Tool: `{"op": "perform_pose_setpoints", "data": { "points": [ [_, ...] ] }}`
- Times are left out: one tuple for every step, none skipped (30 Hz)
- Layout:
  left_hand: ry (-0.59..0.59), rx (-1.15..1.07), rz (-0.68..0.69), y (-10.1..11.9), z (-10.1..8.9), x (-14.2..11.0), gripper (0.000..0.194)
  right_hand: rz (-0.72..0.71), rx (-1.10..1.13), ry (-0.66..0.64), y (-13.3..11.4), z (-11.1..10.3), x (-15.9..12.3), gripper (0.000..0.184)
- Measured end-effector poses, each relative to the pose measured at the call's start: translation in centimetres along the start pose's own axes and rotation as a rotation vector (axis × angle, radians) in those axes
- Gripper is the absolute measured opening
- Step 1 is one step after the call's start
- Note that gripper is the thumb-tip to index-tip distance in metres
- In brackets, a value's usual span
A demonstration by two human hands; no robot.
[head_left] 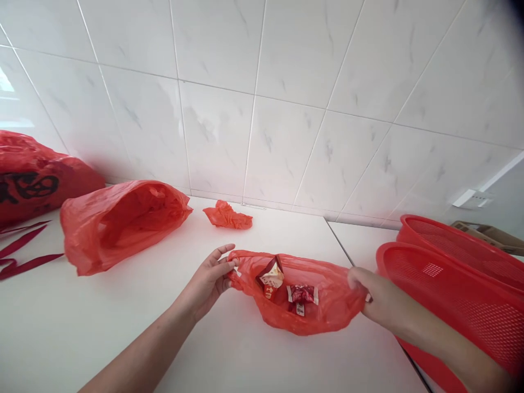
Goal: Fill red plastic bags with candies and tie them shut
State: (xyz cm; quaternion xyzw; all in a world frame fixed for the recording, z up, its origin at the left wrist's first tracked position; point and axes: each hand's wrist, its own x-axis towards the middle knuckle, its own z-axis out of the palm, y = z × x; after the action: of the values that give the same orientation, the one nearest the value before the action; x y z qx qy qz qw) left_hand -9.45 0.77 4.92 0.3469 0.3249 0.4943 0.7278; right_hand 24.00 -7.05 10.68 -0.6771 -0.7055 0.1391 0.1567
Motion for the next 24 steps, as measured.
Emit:
{"op": "perform_pose_setpoints", "data": {
  "points": [
    [0.014, -0.003, 0.029, 0.5, -0.1, 0.2, 0.046, 0.022, 0.032, -0.061, -0.2, -0.7, 0.1, 0.011],
    [0.028, -0.004, 0.058, 0.9, -0.2, 0.3, 0.045, 0.044, 0.071, -0.116, -0.3, -1.3, 0.2, 0.012],
    [0.039, -0.007, 0.087, 1.4, -0.3, 0.5, 0.044, 0.062, 0.113, -0.155, -0.5, -1.9, 0.2, 0.011],
    [0.048, -0.01, 0.119, 1.9, -0.4, 0.6, 0.043, 0.074, 0.161, -0.166, -0.7, -2.4, 0.2, 0.011],
    [0.054, -0.012, 0.152, 2.4, -0.6, 0.7, 0.043, 0.079, 0.217, -0.166, -0.8, -2.8, 0.2, 0.01],
    [0.059, -0.011, 0.185, 3.0, -0.7, 0.8, 0.043, 0.079, 0.278, -0.159, -1.0, -3.1, 0.2, 0.01],
    [0.06, -0.011, 0.217, 3.5, -0.7, 0.9, 0.043, 0.076, 0.341, -0.143, -1.1, -3.3, 0.3, 0.012],
    [0.057, -0.013, 0.248, 4.0, -0.6, 0.9, 0.042, 0.074, 0.402, -0.123, -1.2, -3.5, 0.4, 0.016],
    [0.051, -0.013, 0.277, 4.6, -0.5, 0.9, 0.04, 0.072, 0.456, -0.101, -1.2, -3.7, 0.5, 0.019],
    [0.045, -0.01, 0.303, 5.2, -0.2, 0.9, 0.039, 0.069, 0.497, -0.082, -1.3, -3.9, 0.7, 0.021],
    [0.042, -0.005, 0.327, 5.8, 0.2, 0.8, 0.039, 0.064, 0.525, -0.066, -1.3, -4.0, 1.0, 0.023],
    [0.04, 0.002, 0.353, 6.5, 0.7, 0.7, 0.038, 0.059, 0.543, -0.049, -1.3, -4.1, 1.2, 0.024],
    [0.044, 0.012, 0.385, 7.1, 1.2, 0.6, 0.037, 0.054, 0.547, -0.025, -1.3, -4.2, 1.5, 0.024],
    [0.054, 0.022, 0.425, 7.8, 1.7, 0.5, 0.037, 0.05, 0.525, 0.011, -1.3, -4.3, 1.7, 0.024],
    [0.067, 0.03, 0.469, 8.4, 2.2, 0.3, 0.037, 0.046, 0.475, 0.056, -1.3, -4.2, 1.9, 0.021],
    [0.081, 0.038, 0.516, 8.9, 2.6, 0.1, 0.036, 0.041, 0.4, 0.102, -1.3, -4.1, 2.1, 0.016],
    [0.094, 0.049, 0.558, 9.3, 3.0, -0.2, 0.036, 0.034, 0.31, 0.141, -1.2, -4.0, 2.1, 0.012],
    [0.103, 0.064, 0.587, 9.6, 3.2, -0.4, 0.036, 0.025, 0.219, 0.161, -1.2, -3.7, 2.1, 0.013],
    [0.107, 0.084, 0.599, 9.7, 3.3, -0.7, 0.035, 0.022, 0.147, 0.158, -1.1, -3.5, 2.0, 0.018],
    [0.108, 0.107, 0.595, 9.7, 3.4, -0.9, 0.034, 0.03, 0.109, 0.14, -1.1, -3.2, 1.8, 0.022],
    [0.106, 0.133, 0.576, 9.6, 3.3, -1.2, 0.033, 0.043, 0.104, 0.112, -1.0, -3.0, 1.6, 0.023],
    [0.102, 0.159, 0.549, 9.3, 3.1, -1.4, 0.032, 0.059, 0.119, 0.086, -1.0, -2.7, 1.3, 0.023],
    [0.098, 0.184, 0.517, 9.0, 2.9, -1.6, 0.031, 0.069, 0.139, 0.064, -1.1, -2.5, 1.0, 0.021],
    [0.094, 0.207, 0.487, 8.7, 2.6, -1.8, 0.031, 0.069, 0.155, 0.048, -1.2, -2.3, 0.7, 0.019]
  ]
}}
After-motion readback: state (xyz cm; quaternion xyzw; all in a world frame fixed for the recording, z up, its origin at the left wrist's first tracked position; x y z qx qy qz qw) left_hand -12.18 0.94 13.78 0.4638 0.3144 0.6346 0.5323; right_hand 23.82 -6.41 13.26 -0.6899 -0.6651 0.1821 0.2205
